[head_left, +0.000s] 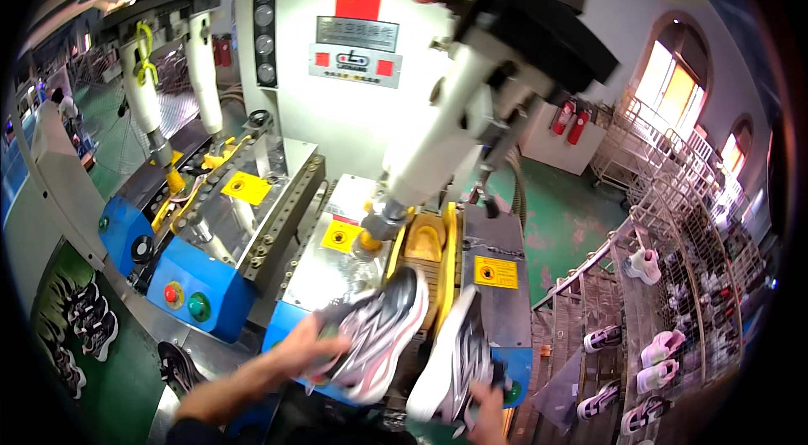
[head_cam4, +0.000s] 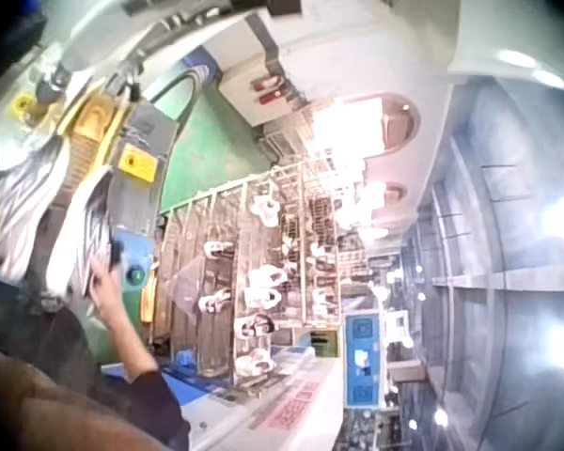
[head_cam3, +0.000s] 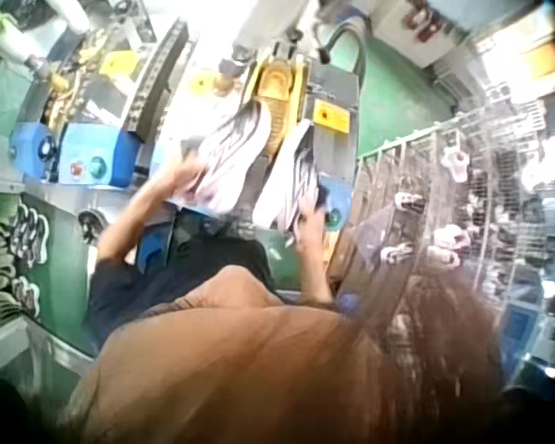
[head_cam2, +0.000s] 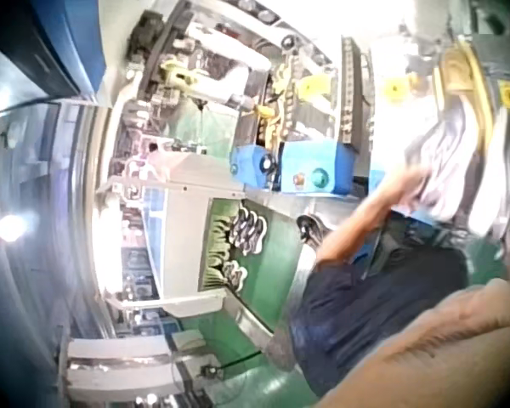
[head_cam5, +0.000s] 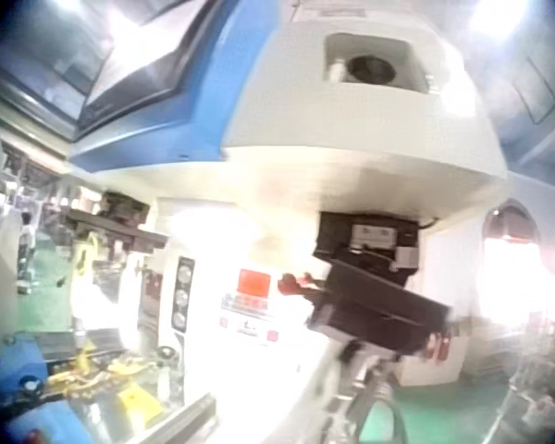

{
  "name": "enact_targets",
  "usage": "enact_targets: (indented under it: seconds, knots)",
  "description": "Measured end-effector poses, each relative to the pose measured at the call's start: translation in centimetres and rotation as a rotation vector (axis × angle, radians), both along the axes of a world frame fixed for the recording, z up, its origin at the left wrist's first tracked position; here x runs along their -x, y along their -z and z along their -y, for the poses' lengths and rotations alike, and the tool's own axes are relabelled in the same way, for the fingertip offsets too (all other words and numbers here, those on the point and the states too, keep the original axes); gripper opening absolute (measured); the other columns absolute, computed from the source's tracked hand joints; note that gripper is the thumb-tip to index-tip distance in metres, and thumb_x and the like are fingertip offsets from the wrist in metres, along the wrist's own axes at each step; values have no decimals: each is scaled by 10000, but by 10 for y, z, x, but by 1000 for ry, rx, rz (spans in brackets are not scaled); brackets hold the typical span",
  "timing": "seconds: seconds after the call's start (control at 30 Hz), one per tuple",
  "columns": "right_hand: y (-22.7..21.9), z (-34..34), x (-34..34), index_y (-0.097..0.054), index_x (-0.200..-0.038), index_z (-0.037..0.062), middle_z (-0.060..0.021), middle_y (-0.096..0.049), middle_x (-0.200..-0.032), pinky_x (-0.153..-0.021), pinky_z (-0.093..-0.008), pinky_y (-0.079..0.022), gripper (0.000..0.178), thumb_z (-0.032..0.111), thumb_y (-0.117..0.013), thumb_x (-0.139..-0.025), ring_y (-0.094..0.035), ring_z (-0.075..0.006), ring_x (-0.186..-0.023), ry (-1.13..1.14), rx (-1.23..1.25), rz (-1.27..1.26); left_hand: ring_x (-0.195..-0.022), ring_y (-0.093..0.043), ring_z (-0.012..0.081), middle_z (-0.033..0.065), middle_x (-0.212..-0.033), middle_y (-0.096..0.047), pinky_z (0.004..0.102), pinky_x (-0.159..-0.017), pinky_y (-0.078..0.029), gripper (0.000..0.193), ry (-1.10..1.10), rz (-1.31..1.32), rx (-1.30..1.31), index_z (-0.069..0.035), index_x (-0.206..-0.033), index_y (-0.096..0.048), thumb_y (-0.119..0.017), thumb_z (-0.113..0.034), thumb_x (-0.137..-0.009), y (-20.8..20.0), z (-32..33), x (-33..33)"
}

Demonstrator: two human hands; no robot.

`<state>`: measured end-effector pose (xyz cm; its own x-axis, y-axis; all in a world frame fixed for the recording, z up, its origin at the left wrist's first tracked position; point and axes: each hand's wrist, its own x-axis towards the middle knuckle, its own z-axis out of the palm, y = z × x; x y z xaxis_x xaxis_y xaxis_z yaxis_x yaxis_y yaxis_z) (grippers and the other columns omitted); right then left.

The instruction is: The person picks up shoes from a conveyor belt, places them into a lasting or sole-attaching machine, presses buttons to operate the machine, and then removes the shoes and places them back on the conveyor.

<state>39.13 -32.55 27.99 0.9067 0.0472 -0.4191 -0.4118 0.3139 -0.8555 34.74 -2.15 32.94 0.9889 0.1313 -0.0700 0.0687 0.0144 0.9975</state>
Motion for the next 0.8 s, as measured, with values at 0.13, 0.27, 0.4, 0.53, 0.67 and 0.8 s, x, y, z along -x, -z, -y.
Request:
enact_targets:
  seconds: [0.13, 0.27, 0.4, 0.53, 0.67, 0.8]
  knots:
    - [-37, -74, -142, -567, -1055, 57, -88, -621, -941, -715, -382, -567, 299, 217, -618, -808, -632, -240, -821, -434, 111, -182, -998, -500, 167, 85, -1102, -528, 313, -853, -427, 714, -327, -140, 209, -3, -1317, -362, -695, -164, -706, 16, 3, 160]
    - [2, -133, -252, -566, -1044, -38, -181, -635, -939, -728, -368, -521, 344, 168, -632, -776, -628, -258, -900, -520, 510, 17, -990, -553, 227, 119, -1109, -540, 362, -776, -505, 620, -750, -135, 498, -24, -1322, -350, -635, -128, -781, 51, 25, 265]
    - [58, -168, -238, -588, -1031, -50, -215, -628, -983, -842, -400, -457, 456, 241, -671, -690, -612, -311, -945, -314, 961, 528, -1031, -548, 248, 131, -1131, -548, 386, -835, -485, 498, -893, -339, 474, -21, -1273, -419, -585, -229, -852, 33, 36, 291]
    - [14, -182, -234, -500, -1106, -90, -299, -575, -1055, -855, -425, -462, 519, 237, -655, -734, -572, -411, -992, -745, 1183, 417, -1057, -537, 257, 137, -1153, -539, 402, -872, -460, 488, -1116, -388, 628, -17, -1274, -417, -556, -258, -873, 53, 53, 311]
    - [77, -198, -185, -301, -1271, -89, -300, -451, -1182, -935, -471, -390, 600, 211, -557, -819, -471, -419, -1103, -189, 1217, 842, -1084, -526, 265, 142, -1175, -531, 417, -909, -436, 483, -1174, -456, 758, -12, -1274, -416, -528, -287, -893, 72, 43, 313]
    - [78, -202, -182, -278, -1302, -75, -286, -420, -1222, -941, -478, -378, 623, 189, -555, -810, -450, -421, -1120, -283, 1222, 791, -1081, -539, 258, 139, -1171, -545, 419, -929, -436, 463, -1124, -495, 836, -10, -1272, -420, -513, -284, -910, 95, 14, 301]
